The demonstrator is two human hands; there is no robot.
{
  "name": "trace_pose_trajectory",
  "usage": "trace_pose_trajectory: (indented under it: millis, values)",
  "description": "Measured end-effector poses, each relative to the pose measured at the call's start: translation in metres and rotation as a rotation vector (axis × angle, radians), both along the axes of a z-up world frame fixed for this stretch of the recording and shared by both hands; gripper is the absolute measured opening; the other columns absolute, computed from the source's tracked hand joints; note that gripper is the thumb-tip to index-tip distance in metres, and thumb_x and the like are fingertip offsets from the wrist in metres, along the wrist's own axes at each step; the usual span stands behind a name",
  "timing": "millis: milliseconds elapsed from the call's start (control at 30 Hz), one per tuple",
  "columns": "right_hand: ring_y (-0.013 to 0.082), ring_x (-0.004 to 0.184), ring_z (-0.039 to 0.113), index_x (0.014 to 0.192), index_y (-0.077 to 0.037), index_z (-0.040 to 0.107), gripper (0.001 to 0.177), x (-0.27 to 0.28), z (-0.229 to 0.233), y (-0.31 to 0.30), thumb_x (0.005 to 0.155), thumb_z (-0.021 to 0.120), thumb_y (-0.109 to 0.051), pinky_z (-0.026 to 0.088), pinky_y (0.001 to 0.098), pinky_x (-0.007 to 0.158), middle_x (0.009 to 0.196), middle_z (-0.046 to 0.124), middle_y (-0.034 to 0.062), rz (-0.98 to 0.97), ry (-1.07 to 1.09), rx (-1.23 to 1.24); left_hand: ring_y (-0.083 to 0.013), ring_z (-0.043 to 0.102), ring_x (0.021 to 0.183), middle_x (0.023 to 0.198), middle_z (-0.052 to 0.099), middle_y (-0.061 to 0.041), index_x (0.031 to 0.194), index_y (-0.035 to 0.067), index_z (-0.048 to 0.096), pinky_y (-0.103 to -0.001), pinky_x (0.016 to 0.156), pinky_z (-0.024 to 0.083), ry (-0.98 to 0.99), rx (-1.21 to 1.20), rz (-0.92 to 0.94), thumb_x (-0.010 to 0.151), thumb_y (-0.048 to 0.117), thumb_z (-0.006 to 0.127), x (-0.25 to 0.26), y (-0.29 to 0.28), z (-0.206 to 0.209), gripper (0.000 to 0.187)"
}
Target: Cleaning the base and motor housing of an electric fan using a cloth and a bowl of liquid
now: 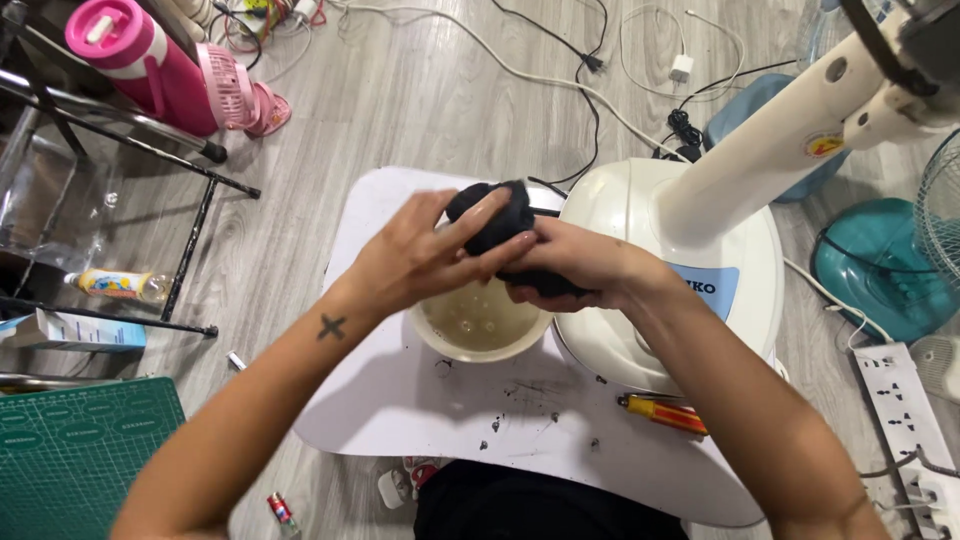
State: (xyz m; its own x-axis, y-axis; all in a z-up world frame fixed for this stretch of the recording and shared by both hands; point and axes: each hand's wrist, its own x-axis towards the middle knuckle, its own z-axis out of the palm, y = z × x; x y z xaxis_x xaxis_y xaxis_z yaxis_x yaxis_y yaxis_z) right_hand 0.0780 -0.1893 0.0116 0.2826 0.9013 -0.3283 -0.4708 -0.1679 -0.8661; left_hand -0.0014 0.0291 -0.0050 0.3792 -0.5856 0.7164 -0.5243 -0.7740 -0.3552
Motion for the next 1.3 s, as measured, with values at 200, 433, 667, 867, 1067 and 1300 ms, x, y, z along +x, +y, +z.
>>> trace_pose_trajectory:
  millis: [200, 433, 667, 867, 1067, 1300]
  values:
    - [0.0300, 0.085, 0.068, 0.103, 0.007, 0.069, 0.041, -0.025, 0.002, 0.030, 0.070, 0.081, -0.013, 0.062, 0.0462, 0.077, 0.090, 0.068, 0.0252, -0.015, -0.499, -0.197, -0.0246, 0.046, 0.068, 0.076, 0.049, -0.002, 0.079, 0.018, 0.061, -0.036, 0.059, 0.039, -0.076, 0.245, -0.026, 0.098, 0.011, 0.052, 0.030, 0.010, 0.015, 0.022]
    - [0.0357, 0.070, 0.074, 0.075, -0.008, 0.071, 0.041, -0.026, -0.031, 0.070, 0.067, 0.081, -0.047, 0.058, 0.0419, 0.060, 0.066, 0.070, 0.0131, 0.030, -1.087, -0.555, -0.0324, 0.072, 0.065, 0.067, 0.070, -0.008, 0.073, 0.015, 0.063, -0.046, 0.058, 0.056, 0.898, 0.383, 0.397, 0.068, 0.018, 0.069, -0.004, 0.017, 0.020, 0.009]
    - [0.0412, 0.064, 0.070, 0.071, -0.016, 0.067, 0.019, -0.033, -0.070, 0.076, 0.067, 0.070, -0.035, 0.058, 0.0485, 0.057, 0.060, 0.063, 0.0128, -0.022, -1.324, -0.442, -0.0318, 0.061, 0.049, 0.053, 0.059, -0.010, 0.070, 0.013, 0.055, -0.042, 0.050, 0.052, 1.644, -0.162, 0.500, 0.068, 0.016, 0.066, -0.016, 0.008, 0.054, 0.012]
    - [0.0412, 0.064, 0.067, 0.072, -0.019, 0.061, 0.016, -0.027, -0.083, 0.073, 0.062, 0.067, -0.030, 0.054, 0.0527, 0.059, 0.059, 0.062, 0.0106, -0.193, -1.585, -0.185, -0.0132, 0.030, 0.030, 0.033, 0.033, -0.004, 0.040, 0.008, 0.045, -0.028, 0.033, 0.027, 1.949, -0.568, 0.466, 0.073, 0.020, 0.068, -0.016, -0.004, 0.079, 0.042]
    - [0.0326, 0.057, 0.066, 0.073, -0.020, 0.057, 0.017, -0.011, -0.074, 0.074, 0.057, 0.065, -0.020, 0.055, 0.0438, 0.055, 0.057, 0.060, 0.0014, -0.279, -1.711, 0.019, -0.0125, 0.035, 0.033, 0.042, 0.042, -0.007, 0.049, 0.000, 0.054, -0.026, 0.031, 0.030, 2.037, -0.830, 0.556, 0.081, 0.010, 0.069, -0.020, -0.008, 0.092, 0.036]
    - [0.0313, 0.062, 0.069, 0.082, -0.020, 0.060, 0.025, -0.004, -0.067, 0.064, 0.060, 0.070, -0.014, 0.055, 0.0454, 0.054, 0.062, 0.063, -0.0013, -0.295, -1.717, 0.046, -0.0159, 0.044, 0.037, 0.046, 0.047, -0.012, 0.057, -0.007, 0.062, -0.026, 0.034, 0.035, 1.936, -0.732, 0.606, 0.081, 0.014, 0.073, -0.014, -0.020, 0.098, 0.034]
